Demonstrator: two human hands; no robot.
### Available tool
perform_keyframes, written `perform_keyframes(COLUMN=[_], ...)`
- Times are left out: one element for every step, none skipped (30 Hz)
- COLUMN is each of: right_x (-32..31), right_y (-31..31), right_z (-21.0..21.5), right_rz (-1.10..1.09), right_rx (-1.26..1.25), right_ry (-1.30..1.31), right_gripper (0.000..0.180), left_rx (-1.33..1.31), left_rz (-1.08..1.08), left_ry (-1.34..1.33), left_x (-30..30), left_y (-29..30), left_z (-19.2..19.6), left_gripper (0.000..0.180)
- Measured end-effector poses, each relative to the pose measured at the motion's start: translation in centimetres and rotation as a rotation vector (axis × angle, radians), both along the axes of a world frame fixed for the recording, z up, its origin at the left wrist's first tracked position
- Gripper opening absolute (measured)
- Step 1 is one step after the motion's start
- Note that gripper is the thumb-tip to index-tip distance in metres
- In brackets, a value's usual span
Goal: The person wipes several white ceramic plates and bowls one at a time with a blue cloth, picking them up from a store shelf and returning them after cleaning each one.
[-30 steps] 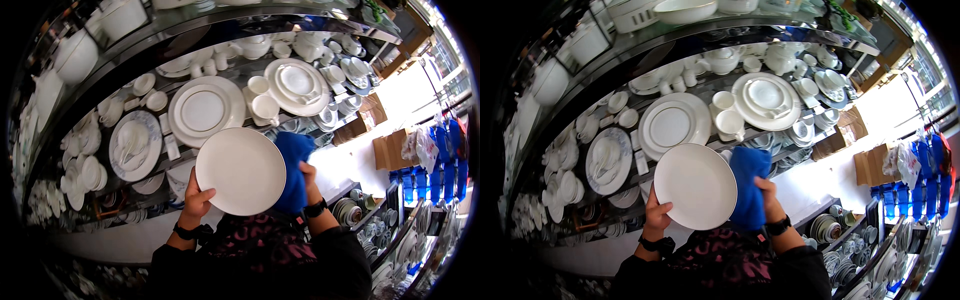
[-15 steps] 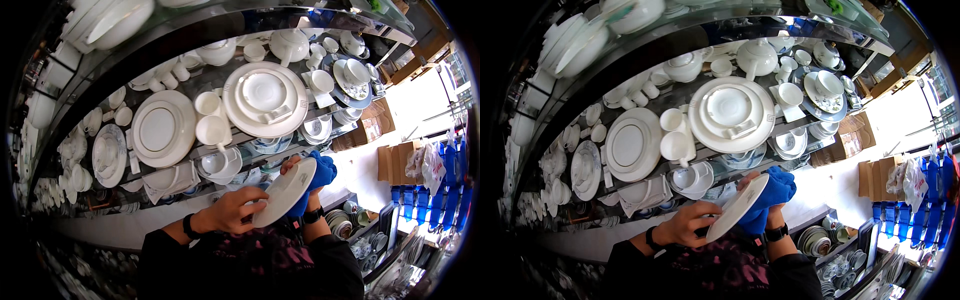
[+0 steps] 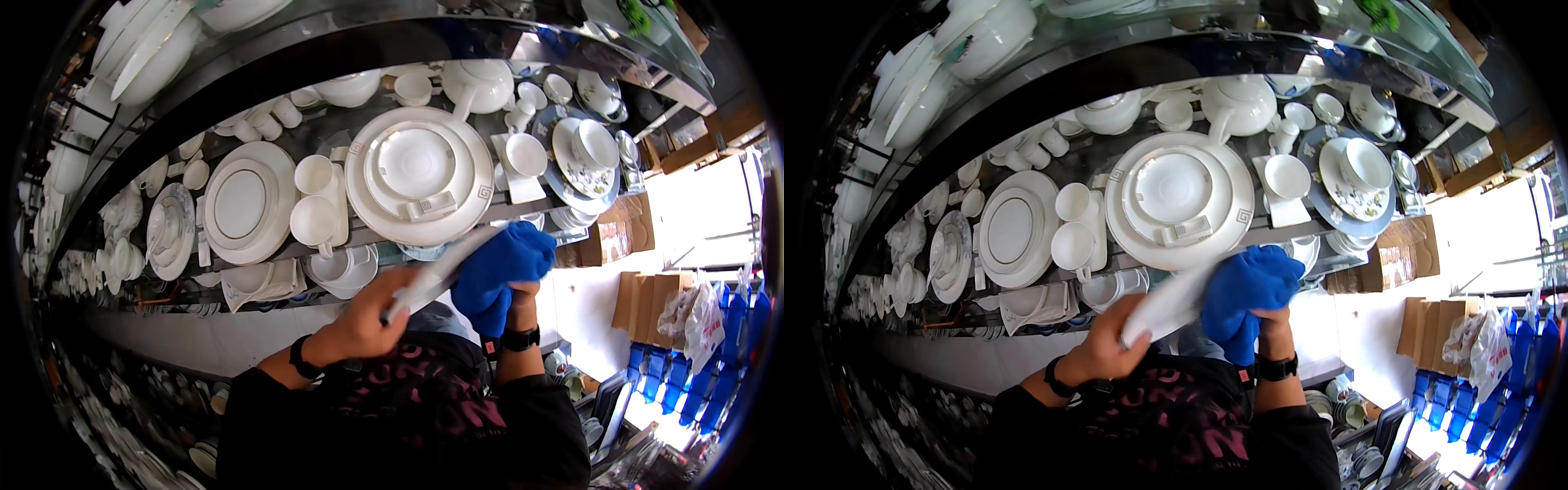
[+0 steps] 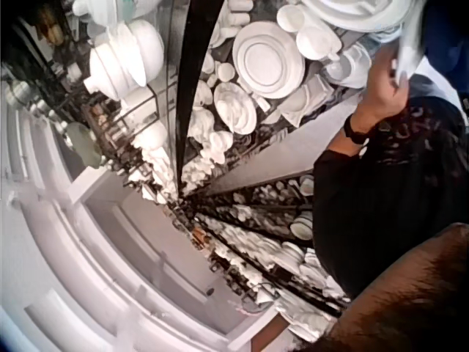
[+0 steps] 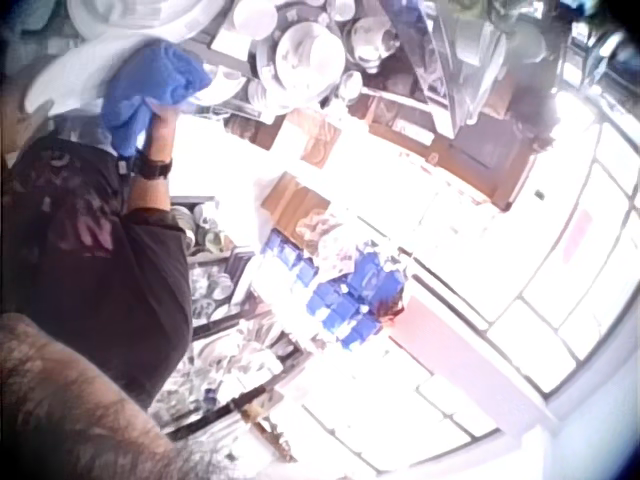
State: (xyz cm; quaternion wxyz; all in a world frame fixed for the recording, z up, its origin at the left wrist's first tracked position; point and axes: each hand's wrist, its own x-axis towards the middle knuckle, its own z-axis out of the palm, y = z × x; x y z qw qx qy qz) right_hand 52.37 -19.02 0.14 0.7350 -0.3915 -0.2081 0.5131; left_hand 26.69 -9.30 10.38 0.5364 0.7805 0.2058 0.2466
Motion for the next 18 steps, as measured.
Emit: perform_keyframes(right_x=[0.0, -0.4, -0.4, 0.0, 0.5, 0.9, 1.3, 1.7, 1.9, 2.2, 2.4, 2.7, 2.9, 3.0, 3.5, 4.0, 4.3, 4.4], right_y=[1.4, 2.7, 3.8, 4.5, 5.1, 5.9, 6.7, 7.5, 8.5, 9.4, 10.3, 11.2, 12.1, 12.9, 13.6, 14.2, 14.6, 15.0], right_z=[3.1, 5.7, 7.3, 7.5, 7.6, 7.6, 7.7, 7.9, 8.1, 8.3, 8.5, 8.4, 8.4, 8.5, 8.0, 7.6, 7.3, 7.1], right_rz=[0.056, 0.082, 0.106, 0.129, 0.152, 0.181, 0.179, 0.176, 0.178, 0.189, 0.193, 0.196, 0.197, 0.196, 0.21, 0.231, 0.251, 0.269], right_rx=[-0.075, -0.136, -0.199, -0.241, -0.284, -0.324, -0.335, -0.346, -0.357, -0.367, -0.36, -0.352, -0.345, -0.312, -0.33, -0.345, -0.36, -0.36], right_ry=[-0.109, -0.182, -0.265, -0.276, -0.286, -0.301, -0.285, -0.269, -0.248, -0.256, -0.262, -0.266, -0.271, -0.277, -0.28, -0.288, -0.297, -0.293], right_gripper=[0.076, 0.071, 0.066, 0.061, 0.057, 0.053, 0.05, 0.047, 0.044, 0.043, 0.043, 0.043, 0.043, 0.044, 0.045, 0.045, 0.045, 0.045], left_rx=[-0.195, -0.336, -0.478, -0.536, -0.565, -0.592, -0.622, -0.685, -0.644, -0.603, -0.562, -0.412, -0.409, -0.406, -0.405, -0.347, -0.289, -0.233], left_rz=[0.113, 0.201, 0.284, 0.336, 0.36, 0.389, 0.414, 0.44, 0.495, 0.549, 0.602, 0.614, 0.646, 0.677, 0.699, 0.723, 0.744, 0.769], left_ry=[0.038, -0.069, -0.19, -0.199, -0.189, -0.185, -0.171, -0.156, -0.173, -0.19, -0.208, -0.186, -0.156, -0.126, -0.086, -0.06, -0.034, -0.009], left_x=[-0.1, 0.4, 1.2, 1.8, 2.2, 2.6, 3.1, 3.7, 4.4, 5.2, 5.8, 6.2, 6.4, 6.7, 7.1, 7.2, 7.2, 7.2], left_y=[0.5, 1.1, 1.8, 2.7, 3.5, 4.3, 5.0, 5.7, 6.2, 6.6, 7.2, 8.0, 8.6, 9.1, 9.7, 10.2, 10.8, 11.1], left_z=[-1.1, -1.9, -2.7, -3.6, -4.5, -5.5, -6.0, -6.1, -6.1, -6.1, -6.3, -6.9, -7.2, -7.5, -7.5, -8.3, -9.6, -9.7], left_gripper=[0.057, 0.052, 0.048, 0.048, 0.05, 0.052, 0.054, 0.055, 0.055, 0.056, 0.056, 0.058, 0.058, 0.058, 0.059, 0.059, 0.059, 0.059])
